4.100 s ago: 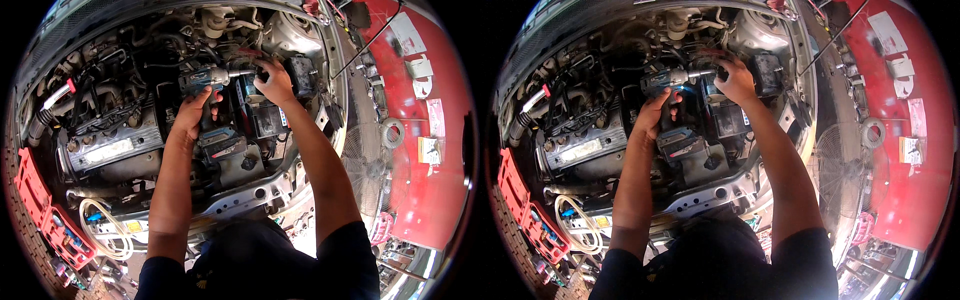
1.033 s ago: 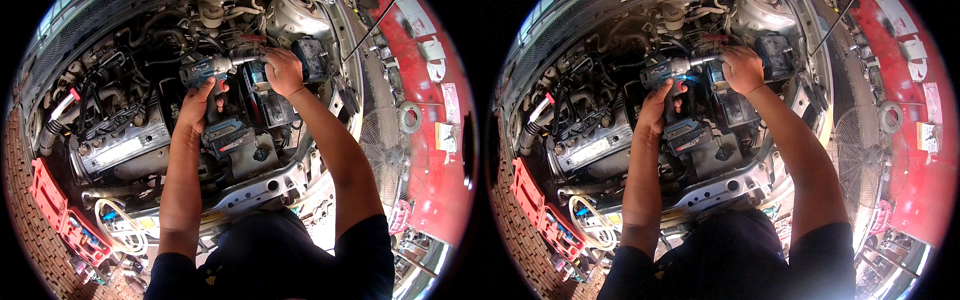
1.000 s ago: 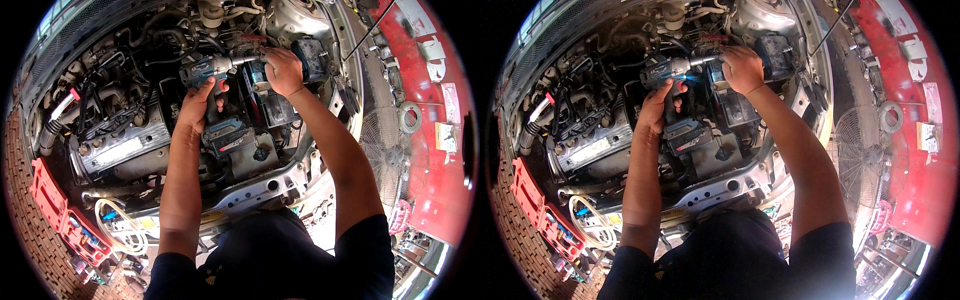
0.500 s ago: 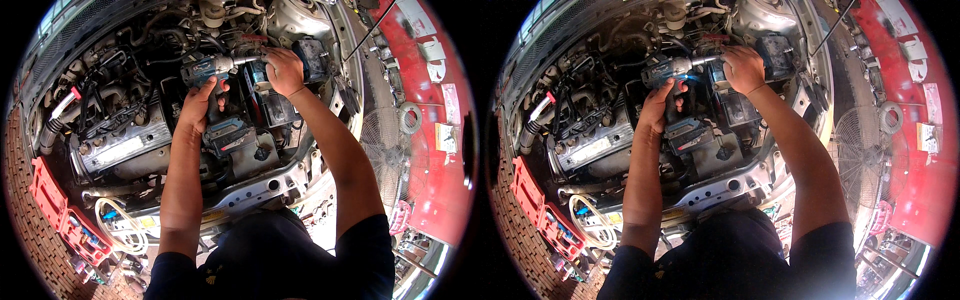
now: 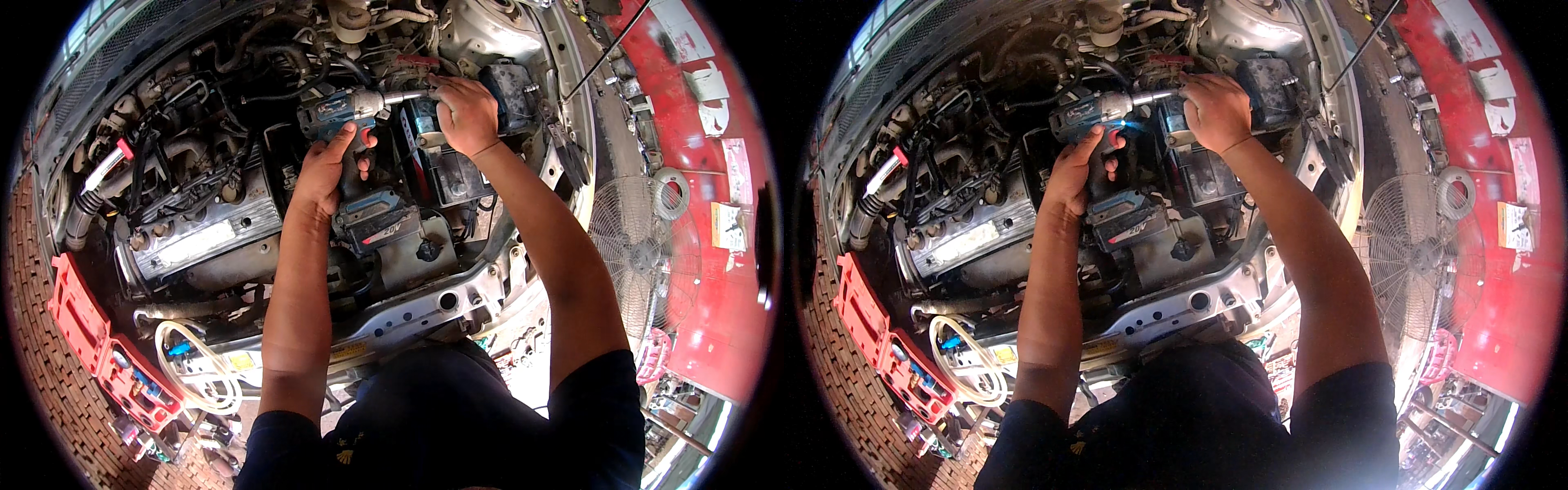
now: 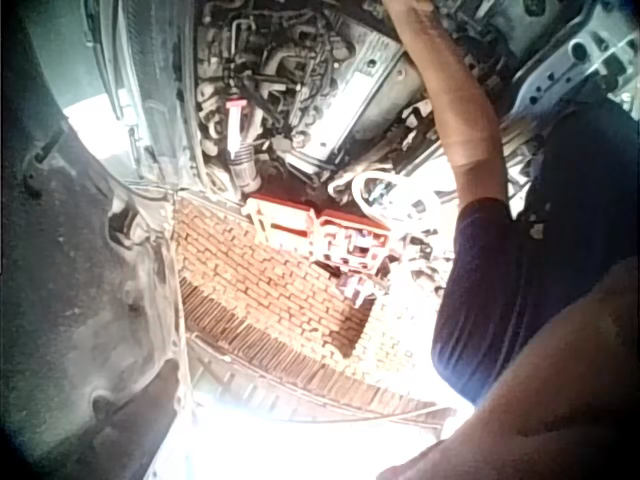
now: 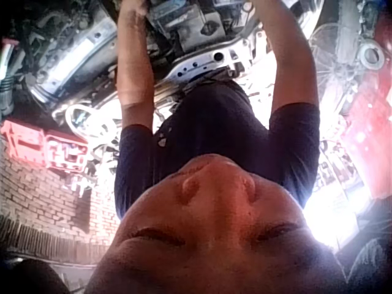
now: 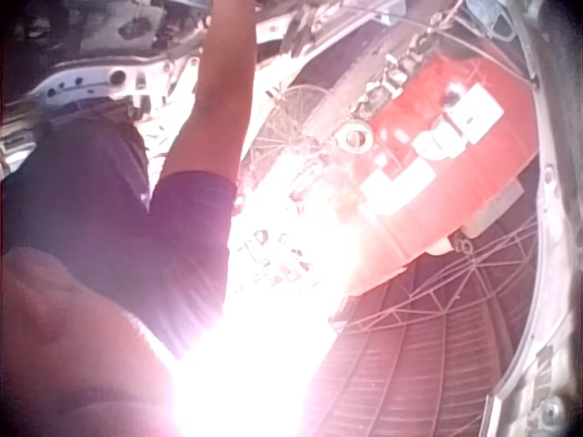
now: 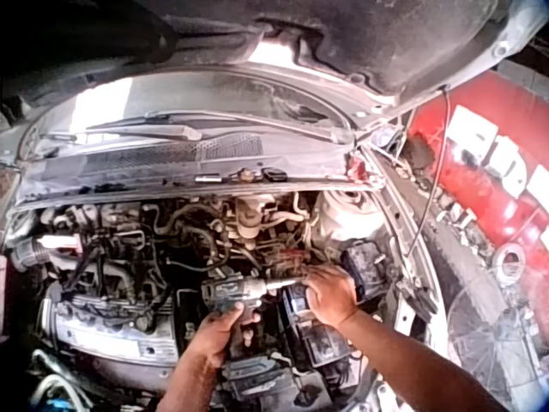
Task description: The person uses a power tool to loosen or tighten bolts on a vehicle engine component and then picks up small parts from a red container.
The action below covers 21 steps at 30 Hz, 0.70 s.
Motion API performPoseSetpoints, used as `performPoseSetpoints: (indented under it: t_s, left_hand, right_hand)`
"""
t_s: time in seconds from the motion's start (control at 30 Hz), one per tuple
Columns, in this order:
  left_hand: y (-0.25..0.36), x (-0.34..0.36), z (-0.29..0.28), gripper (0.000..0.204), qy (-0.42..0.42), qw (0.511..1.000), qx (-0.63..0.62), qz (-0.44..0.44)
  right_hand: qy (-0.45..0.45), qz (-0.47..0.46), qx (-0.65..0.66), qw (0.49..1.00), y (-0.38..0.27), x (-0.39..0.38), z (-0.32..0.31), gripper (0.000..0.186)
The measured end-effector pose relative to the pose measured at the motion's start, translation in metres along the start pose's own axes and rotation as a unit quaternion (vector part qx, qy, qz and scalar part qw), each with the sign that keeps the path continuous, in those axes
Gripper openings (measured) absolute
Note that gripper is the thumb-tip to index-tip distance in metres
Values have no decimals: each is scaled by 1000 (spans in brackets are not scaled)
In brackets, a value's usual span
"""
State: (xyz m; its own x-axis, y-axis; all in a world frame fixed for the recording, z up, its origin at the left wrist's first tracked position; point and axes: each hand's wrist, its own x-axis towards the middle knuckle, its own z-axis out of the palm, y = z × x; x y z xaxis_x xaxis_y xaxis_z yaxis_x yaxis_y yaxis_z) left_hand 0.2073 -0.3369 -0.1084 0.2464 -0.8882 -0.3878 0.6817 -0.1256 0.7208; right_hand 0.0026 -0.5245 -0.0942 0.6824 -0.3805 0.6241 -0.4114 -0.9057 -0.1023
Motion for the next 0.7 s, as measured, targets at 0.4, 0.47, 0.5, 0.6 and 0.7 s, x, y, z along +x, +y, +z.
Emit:
performPoseSetpoints:
  t_s: [0.4,0.47,0.5,0.6,0.7]
  left_hand:
    - [-4,7,-6,37,-21,1000,-11,-6]
    - [-6,9,-7,37,-13,1000,-10,-16]
    - [-3,7,-10,36,-2,1000,-2,-23]
    - [-6,11,-6,34,-6,999,-28,-31]
    - [-10,10,-10,33,-10,999,-39,-14]
  right_hand:
    - [2,17,3,1000,-2,1,1,20]
    - [-31,40,-12,999,-4,1,0,25]
    - [-23,38,-14,999,-8,2,2,29]
    - [-24,49,-36,998,4,-10,2,32]
    - [-16,58,-7,998,-1,-7,4,26]
